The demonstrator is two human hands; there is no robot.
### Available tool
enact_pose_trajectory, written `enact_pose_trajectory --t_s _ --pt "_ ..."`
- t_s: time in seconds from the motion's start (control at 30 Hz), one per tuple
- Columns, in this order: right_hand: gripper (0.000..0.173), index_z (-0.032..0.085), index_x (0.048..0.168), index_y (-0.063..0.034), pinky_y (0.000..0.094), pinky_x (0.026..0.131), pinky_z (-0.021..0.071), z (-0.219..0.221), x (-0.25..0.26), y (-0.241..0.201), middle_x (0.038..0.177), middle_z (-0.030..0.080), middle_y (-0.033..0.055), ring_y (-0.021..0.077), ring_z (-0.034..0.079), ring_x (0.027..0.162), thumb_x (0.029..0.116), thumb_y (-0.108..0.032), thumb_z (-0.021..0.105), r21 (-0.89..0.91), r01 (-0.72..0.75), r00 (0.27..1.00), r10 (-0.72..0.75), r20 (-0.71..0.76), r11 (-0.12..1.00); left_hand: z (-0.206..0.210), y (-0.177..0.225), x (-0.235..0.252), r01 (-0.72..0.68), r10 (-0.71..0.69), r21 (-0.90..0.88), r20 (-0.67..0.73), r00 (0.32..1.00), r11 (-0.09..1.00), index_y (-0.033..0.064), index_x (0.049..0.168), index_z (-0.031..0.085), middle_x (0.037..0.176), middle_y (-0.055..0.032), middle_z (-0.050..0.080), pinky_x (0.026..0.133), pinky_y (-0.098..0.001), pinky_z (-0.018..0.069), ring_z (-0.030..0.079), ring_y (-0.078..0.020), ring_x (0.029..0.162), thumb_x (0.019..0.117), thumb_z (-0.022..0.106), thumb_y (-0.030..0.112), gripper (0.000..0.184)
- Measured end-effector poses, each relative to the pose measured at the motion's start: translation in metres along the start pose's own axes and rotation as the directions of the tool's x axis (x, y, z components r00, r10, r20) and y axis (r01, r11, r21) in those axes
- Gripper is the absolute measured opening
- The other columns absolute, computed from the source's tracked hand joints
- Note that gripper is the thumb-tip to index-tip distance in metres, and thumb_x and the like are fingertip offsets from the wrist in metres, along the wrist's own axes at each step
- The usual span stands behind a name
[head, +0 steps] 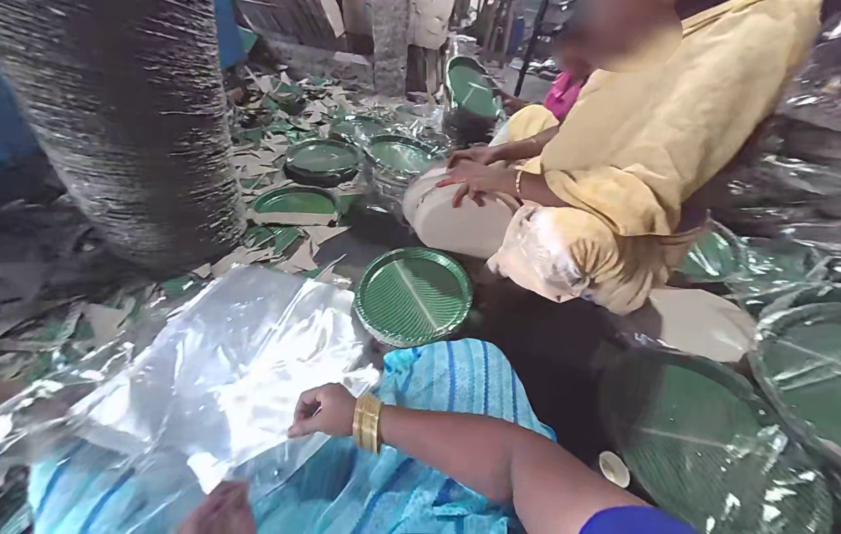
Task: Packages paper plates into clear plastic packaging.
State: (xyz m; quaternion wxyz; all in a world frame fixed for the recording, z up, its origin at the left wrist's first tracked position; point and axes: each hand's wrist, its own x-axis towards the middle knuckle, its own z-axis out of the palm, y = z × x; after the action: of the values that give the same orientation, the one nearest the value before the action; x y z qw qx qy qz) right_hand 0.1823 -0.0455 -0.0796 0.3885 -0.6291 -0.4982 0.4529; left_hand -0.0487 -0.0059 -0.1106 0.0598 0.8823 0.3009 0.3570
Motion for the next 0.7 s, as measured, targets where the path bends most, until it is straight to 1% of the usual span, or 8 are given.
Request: enact_pose_trajectory --t_s 0.07,0.13,0.2,0.3,0.4,0.47,0.57,0.7 --pt "0.028 0.066 0.113 0.0133 0.0437 0.096 0.0512 0.006 -0.005 -0.001 0.107 0.070 0.0261 0.0298 0.067 0.100 0.0985 -0.010 0.068 -0.009 -0.002 1.000 0.002 0.017 1.000 -0.002 0.020 -0.004 0.091 -0.057 -0.130 0.244 0.968 0.987 -0.0070 0.107 0.074 0.100 -0.0259 0.074 0.080 -0.0563 0.0585 0.074 -0.0414 0.089 0.0988 0.059 0.011 0.025" --pt "0.027 0.066 0.114 0.0130 0.0436 0.097 0.0510 0.009 -0.011 -0.001 0.109 0.070 0.0260 0.0302 0.067 0.102 0.0993 -0.010 0.067 -0.025 -0.005 0.999 0.006 0.046 1.000 0.002 0.032 0.003 0.519 -0.306 -0.234 0.586 0.750 0.822 -0.0102 0.121 0.068 0.109 -0.0263 0.073 0.088 -0.0560 0.0572 0.074 -0.0377 0.093 0.1073 0.051 0.022 0.039" --pt "0.026 0.067 0.113 0.0120 0.0460 0.098 0.0512 0.013 -0.016 0.002 0.109 0.071 0.0258 0.0317 0.068 0.104 0.0996 -0.011 0.067 -0.060 0.004 0.996 0.001 0.092 0.998 0.013 0.030 0.006 0.821 -0.474 -0.368 0.681 0.558 0.438 -0.0096 0.129 0.059 0.111 -0.0177 0.072 0.082 -0.0360 0.0591 0.072 -0.0190 0.086 0.1122 0.036 0.026 0.046" --pt "0.027 0.068 0.113 0.0117 0.0476 0.098 0.0509 0.015 -0.023 0.003 0.109 0.070 0.0261 0.0327 0.068 0.104 0.1003 -0.013 0.066 -0.109 0.025 0.989 -0.009 0.145 0.994 0.014 0.027 0.012 0.810 -0.570 -0.576 0.633 0.524 0.105 -0.0075 0.116 0.060 0.096 -0.0056 0.073 0.078 -0.0260 0.0598 0.071 -0.0077 0.080 0.1082 0.044 0.012 0.026" --pt "0.026 0.069 0.111 0.0110 0.0470 0.095 0.0506 0.015 -0.024 0.002 0.106 0.071 0.0248 0.0308 0.068 0.100 0.0989 -0.012 0.068 -0.096 0.015 0.990 -0.002 0.138 0.995 0.017 0.023 0.004 0.806 -0.594 -0.549 0.579 0.558 0.222 -0.0099 0.105 0.065 0.093 -0.0076 0.073 0.082 -0.0266 0.0576 0.069 -0.0069 0.084 0.1011 0.057 0.003 0.015" --pt "0.026 0.068 0.111 0.0108 0.0449 0.095 0.0508 0.014 -0.021 0.002 0.106 0.071 0.0236 0.0283 0.067 0.099 0.0992 -0.012 0.067 -0.059 0.005 0.993 0.002 0.120 0.998 0.018 0.020 0.001 0.764 -0.569 -0.440 0.509 0.646 0.472 -0.0095 0.104 0.069 0.095 -0.0136 0.072 0.087 -0.0351 0.0551 0.068 -0.0146 0.088 0.0999 0.063 0.012 0.023" --pt "0.024 0.065 0.113 0.0121 0.0437 0.095 0.0519 0.009 -0.020 0.003 0.106 0.069 0.0244 0.0282 0.067 0.098 0.1014 -0.009 0.063 0.006 0.010 0.999 -0.010 0.042 1.000 0.015 0.021 0.008 0.660 -0.475 -0.140 0.586 0.656 0.738 -0.0093 0.140 0.054 0.125 -0.0340 0.064 0.103 -0.0637 0.0463 0.064 -0.0487 0.115 0.1046 0.058 0.028 0.052" --pt "0.023 0.064 0.114 0.0115 0.0420 0.091 0.0546 -0.018 -0.022 -0.014 0.103 0.071 0.0231 0.0275 0.070 0.095 0.1033 -0.007 0.055 0.065 0.110 0.950 -0.085 -0.299 0.992 0.019 0.021 0.014 0.574 -0.412 -0.007 0.689 0.596 0.819 -0.0091 0.158 0.022 0.156 -0.0357 0.036 0.120 -0.0619 0.0301 0.041 -0.0528 0.143 0.1030 0.060 0.029 0.077"
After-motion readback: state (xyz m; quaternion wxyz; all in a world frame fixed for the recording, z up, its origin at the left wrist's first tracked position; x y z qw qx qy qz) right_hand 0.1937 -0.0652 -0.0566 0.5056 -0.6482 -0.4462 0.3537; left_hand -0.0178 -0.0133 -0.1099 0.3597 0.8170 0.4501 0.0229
